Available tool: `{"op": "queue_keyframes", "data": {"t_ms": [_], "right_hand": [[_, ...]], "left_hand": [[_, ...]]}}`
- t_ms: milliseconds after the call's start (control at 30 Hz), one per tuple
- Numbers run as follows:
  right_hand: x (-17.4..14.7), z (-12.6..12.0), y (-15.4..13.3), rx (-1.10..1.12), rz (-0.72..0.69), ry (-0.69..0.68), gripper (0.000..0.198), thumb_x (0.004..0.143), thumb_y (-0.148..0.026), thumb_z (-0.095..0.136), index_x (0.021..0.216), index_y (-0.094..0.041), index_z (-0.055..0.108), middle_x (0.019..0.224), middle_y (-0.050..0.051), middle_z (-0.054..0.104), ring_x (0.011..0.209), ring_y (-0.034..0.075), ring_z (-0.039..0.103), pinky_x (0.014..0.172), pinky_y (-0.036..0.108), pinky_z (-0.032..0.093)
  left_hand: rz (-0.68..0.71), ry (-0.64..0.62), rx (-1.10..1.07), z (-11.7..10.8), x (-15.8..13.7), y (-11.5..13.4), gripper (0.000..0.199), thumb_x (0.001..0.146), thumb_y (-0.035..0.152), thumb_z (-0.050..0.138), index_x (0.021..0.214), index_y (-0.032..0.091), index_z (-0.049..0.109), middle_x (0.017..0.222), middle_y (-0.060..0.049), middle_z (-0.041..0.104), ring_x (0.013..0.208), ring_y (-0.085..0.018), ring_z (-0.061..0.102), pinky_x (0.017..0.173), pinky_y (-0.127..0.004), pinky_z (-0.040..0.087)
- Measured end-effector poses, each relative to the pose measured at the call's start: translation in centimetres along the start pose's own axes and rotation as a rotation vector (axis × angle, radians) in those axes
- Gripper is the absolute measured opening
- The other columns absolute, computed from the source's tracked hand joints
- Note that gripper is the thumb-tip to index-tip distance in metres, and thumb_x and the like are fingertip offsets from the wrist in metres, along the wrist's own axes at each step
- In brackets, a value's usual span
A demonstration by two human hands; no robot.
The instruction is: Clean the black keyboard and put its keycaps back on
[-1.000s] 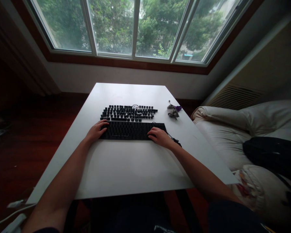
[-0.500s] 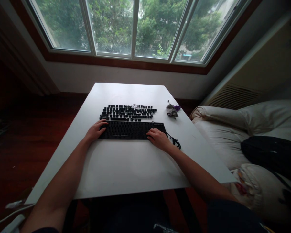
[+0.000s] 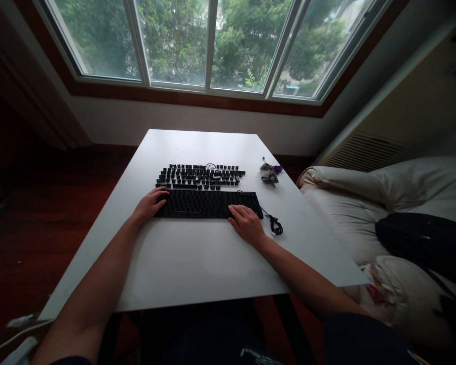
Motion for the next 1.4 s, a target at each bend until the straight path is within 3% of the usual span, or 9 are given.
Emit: {"op": "queue_keyframes", "data": {"t_ms": [100, 267, 333, 533, 667, 733, 833, 900, 1400], "right_hand": [[0.1, -0.2, -0.3, -0.026, -0.016, 0.026, 0.051, 0.104, -0.036, 0.047, 0.152, -0.019, 0.048, 0.147, 0.012, 0.057, 0.137, 0.031, 0.05, 0.116, 0.05, 0.041], [0.4, -0.7, -0.7, -0.1, 0.012, 0.064, 0.075, 0.103, -0.046, 0.047, 0.164, -0.013, 0.019, 0.165, 0.016, 0.033, 0.154, 0.032, 0.027, 0.124, 0.054, 0.027], [0.3, -0.5, -0.9, -0.13, 0.033, 0.029, 0.08, 0.102, -0.049, 0.047, 0.165, -0.012, 0.015, 0.167, 0.017, 0.026, 0.156, 0.033, 0.021, 0.125, 0.055, 0.022], [-0.1, 0.9, -1.4, -0.141, 0.007, -0.187, 0.076, 0.102, -0.055, 0.046, 0.162, -0.012, 0.029, 0.163, 0.017, 0.035, 0.154, 0.032, 0.025, 0.125, 0.055, 0.02], [-0.1, 0.0, -0.9, -0.102, 0.05, -0.082, 0.069, 0.103, -0.047, 0.047, 0.16, -0.012, 0.032, 0.162, 0.016, 0.038, 0.153, 0.031, 0.029, 0.125, 0.052, 0.023], [-0.1, -0.5, -0.6, -0.064, 0.051, -0.021, 0.06, 0.102, -0.042, 0.05, 0.155, -0.014, 0.043, 0.158, 0.015, 0.045, 0.15, 0.03, 0.035, 0.123, 0.051, 0.028], [-0.3, -0.9, -0.5, 0.009, 0.045, 0.031, 0.037, 0.101, -0.033, 0.053, 0.133, -0.019, 0.066, 0.14, 0.012, 0.064, 0.136, 0.029, 0.052, 0.117, 0.048, 0.039], [-0.3, -1.0, -0.5, 0.046, 0.047, 0.063, 0.029, 0.101, -0.03, 0.054, 0.121, -0.02, 0.072, 0.129, 0.01, 0.07, 0.126, 0.027, 0.058, 0.112, 0.046, 0.044], [1.1, -1.2, -0.2, 0.175, 0.099, 0.121, 0.016, 0.098, -0.024, 0.057, 0.099, -0.022, 0.072, 0.111, 0.009, 0.072, 0.109, 0.026, 0.063, 0.099, 0.043, 0.049]], "left_hand": [[0.001, -0.003, -0.002, -0.1, 0.0, 0.0, 0.037, 0.093, 0.039, 0.055, 0.126, 0.026, 0.067, 0.153, -0.004, 0.051, 0.14, -0.027, 0.049, 0.123, -0.046, 0.036], [0.008, 0.009, -0.006, -0.1, 0.0, -0.1, 0.036, 0.093, 0.039, 0.056, 0.125, 0.027, 0.067, 0.151, -0.004, 0.053, 0.14, -0.027, 0.049, 0.123, -0.045, 0.036], [0.01, 0.009, -0.005, 0.0, 0.0, -0.1, 0.036, 0.093, 0.039, 0.056, 0.125, 0.027, 0.067, 0.151, -0.003, 0.053, 0.14, -0.026, 0.049, 0.123, -0.045, 0.036], [0.003, 0.007, 0.001, 0.2, 0.0, -0.3, 0.038, 0.093, 0.04, 0.056, 0.127, 0.027, 0.067, 0.152, -0.003, 0.051, 0.14, -0.027, 0.049, 0.122, -0.046, 0.037], [0.008, 0.013, -0.003, 0.2, 0.0, -0.3, 0.037, 0.093, 0.04, 0.056, 0.125, 0.027, 0.067, 0.152, -0.003, 0.052, 0.14, -0.027, 0.049, 0.122, -0.046, 0.036], [0.007, 0.015, -0.001, 0.2, 0.0, -0.2, 0.037, 0.093, 0.041, 0.056, 0.125, 0.027, 0.067, 0.151, -0.003, 0.052, 0.14, -0.027, 0.049, 0.122, -0.046, 0.036], [0.012, 0.013, 0.0, 0.2, 0.1, -0.1, 0.037, 0.093, 0.04, 0.056, 0.126, 0.027, 0.067, 0.151, -0.003, 0.052, 0.14, -0.027, 0.05, 0.122, -0.046, 0.036], [0.017, 0.014, -0.001, 0.2, 0.1, -0.1, 0.037, 0.093, 0.04, 0.056, 0.125, 0.027, 0.067, 0.151, -0.003, 0.053, 0.14, -0.027, 0.049, 0.122, -0.046, 0.036], [0.004, 0.011, -0.003, 0.0, 0.0, -0.2, 0.037, 0.093, 0.041, 0.055, 0.125, 0.027, 0.068, 0.151, -0.003, 0.053, 0.14, -0.026, 0.05, 0.123, -0.045, 0.036]]}}
Point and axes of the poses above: each hand's wrist, its own x-axis towards the middle knuckle, its own z-axis out of the palm, y = z × x, the point moved 3 cm from there along x, towards the middle knuckle
